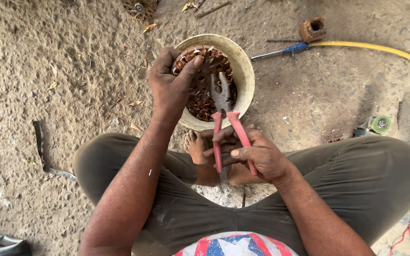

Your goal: The person sits on the ground and uses pliers to strip copper wire from a circular stator component. They repeatedly rotate the stator and cut the wire loops, dropping the copper pieces into a bucket placed between their legs.

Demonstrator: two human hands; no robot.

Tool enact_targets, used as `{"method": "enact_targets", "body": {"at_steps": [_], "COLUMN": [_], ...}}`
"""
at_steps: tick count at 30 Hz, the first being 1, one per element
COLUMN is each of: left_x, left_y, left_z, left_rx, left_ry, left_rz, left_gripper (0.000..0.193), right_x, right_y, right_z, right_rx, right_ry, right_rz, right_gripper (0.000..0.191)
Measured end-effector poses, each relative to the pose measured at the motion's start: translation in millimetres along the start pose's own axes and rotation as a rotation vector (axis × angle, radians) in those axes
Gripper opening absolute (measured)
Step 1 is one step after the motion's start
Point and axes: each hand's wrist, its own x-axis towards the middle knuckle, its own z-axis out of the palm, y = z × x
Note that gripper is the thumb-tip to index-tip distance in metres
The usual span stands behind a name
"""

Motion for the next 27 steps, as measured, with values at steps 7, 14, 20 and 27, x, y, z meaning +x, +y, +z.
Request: {"method": "enact_targets", "body": {"at_steps": [7, 14, 20, 27], "left_x": [-3.2, -7.2, -11.5, -8.4], "left_y": [13.7, 17.0, 14.5, 21.8], "left_z": [-4.6, -8.7, -7.6, -15.3], "left_rx": [-0.222, -0.637, -0.685, -0.635], "left_ry": [-0.084, -0.216, -0.246, -0.308], "left_rz": [-0.224, -0.313, -0.312, -0.331], "left_gripper": [0.03, 0.026, 0.022, 0.026], "right_x": [-1.8, -1.5, -4.0, -7.2], "right_y": [-3.1, -4.9, -5.1, -12.4], "right_z": [-1.0, -3.7, -8.2, -13.8], "right_rx": [-0.077, -0.109, -0.143, -0.111], "right_ry": [0.012, 0.012, -0.014, 0.018], "right_rz": [-0.016, -0.036, -0.063, -0.035], "right_gripper": [0.051, 0.051, 0.053, 0.057]}}
